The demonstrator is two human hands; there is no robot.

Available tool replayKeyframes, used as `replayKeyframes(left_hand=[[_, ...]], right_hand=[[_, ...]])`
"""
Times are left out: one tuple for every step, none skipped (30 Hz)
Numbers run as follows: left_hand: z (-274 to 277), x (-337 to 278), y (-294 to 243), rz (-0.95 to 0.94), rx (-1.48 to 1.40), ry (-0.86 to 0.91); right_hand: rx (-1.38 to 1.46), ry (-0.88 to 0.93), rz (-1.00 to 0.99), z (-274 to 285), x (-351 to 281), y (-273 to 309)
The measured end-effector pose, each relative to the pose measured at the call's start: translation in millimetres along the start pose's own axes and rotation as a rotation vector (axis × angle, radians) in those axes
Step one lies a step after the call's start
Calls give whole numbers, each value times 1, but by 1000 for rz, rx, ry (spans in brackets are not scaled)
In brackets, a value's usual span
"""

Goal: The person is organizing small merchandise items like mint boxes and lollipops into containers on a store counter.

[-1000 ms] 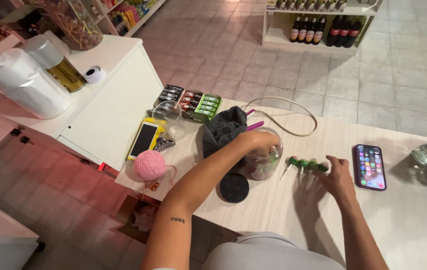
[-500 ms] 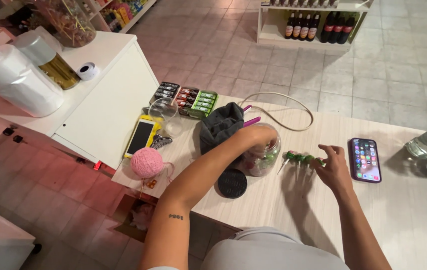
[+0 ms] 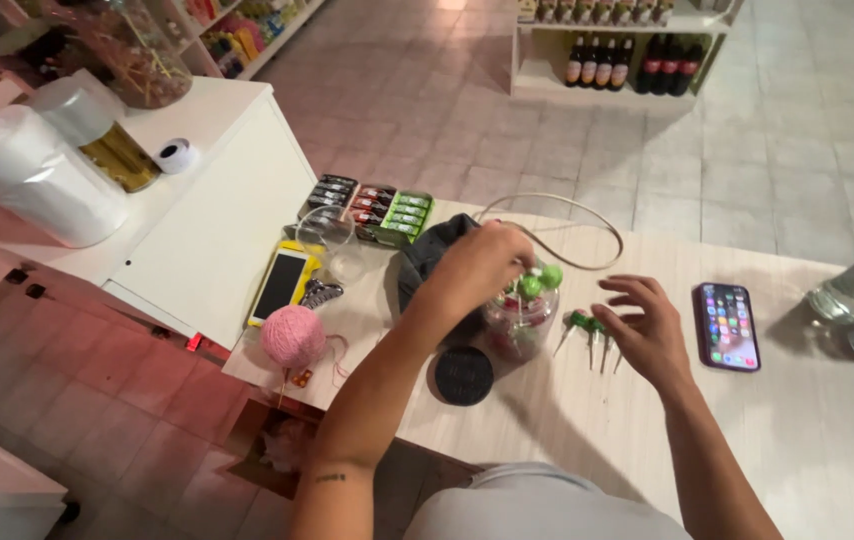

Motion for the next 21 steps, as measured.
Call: replayKeyframes(left_hand=[[10,-10,-3,-22,-36,-131],[22,-18,-6,-51,-68,-267],[14,-22,-9,-61,-67,-264],[9,-28,-12,-65,-183,-407],[2,-34,-14,-67,-300,-547],[-7,-38,-19,-79,-319,-531],[-16,-43,-21,-51,-402,-559],[-30,-45,-28,-27,-497,-577],[-39,-42,-34,-45,-529,-553],[-43,-46,-39,-55,-491,-645],[-48,-50,-44,-63,-454,-737],[-53,-49,-43,-72,-482,-706],[-56,-52,-44,-110,-350,-758],[-56,-55,-45,-144,-210,-821],[-57,-57,-47,-149,-233,-803],[-54,-60,-50,-192,-128,-856],[-51,-64,-53,-235,-22,-907],[-54,-66,-54,-237,-29,-900],[-58,-69,-58,-280,17,-896],[-59,-72,-60,-323,68,-893],[-66,-72,-58,-326,66,-887]], right_hand=[[155,15,21,-4,-3,9],[310,22,51,-8,-2,19],[309,12,50,-12,-2,30],[479,44,3,-15,-5,37],[649,76,-43,-20,-6,44],[638,55,-59,-31,-4,34],[782,39,-88,-43,-1,22],[916,6,-119,-48,-1,5],[897,-30,-135,-48,2,-3],[938,-96,-161,-51,-1,-13],[978,-164,-184,-53,-3,-24],[964,-199,-206,-48,-9,-21],[933,-203,-223,-43,-15,-18],[904,-194,-234,-40,-17,-11],[892,-215,-250,-35,-21,-34],[804,-276,-226,-29,-22,-55],[714,-335,-204,-24,-24,-74],[712,-342,-211,-14,-23,-92],[632,-303,-224,-4,-23,-109],[556,-262,-235,3,-21,-125],[558,-267,-240,14,-25,-128]])
Point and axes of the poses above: each hand's wrist, its own x-axis towards the middle knuckle, its own z-axis out of the back of the hand, y = z × x, the point moved 4 cm from there along x, towards the middle knuckle, and after that the axes turned 1 degree about y, right-handed, at the moved point
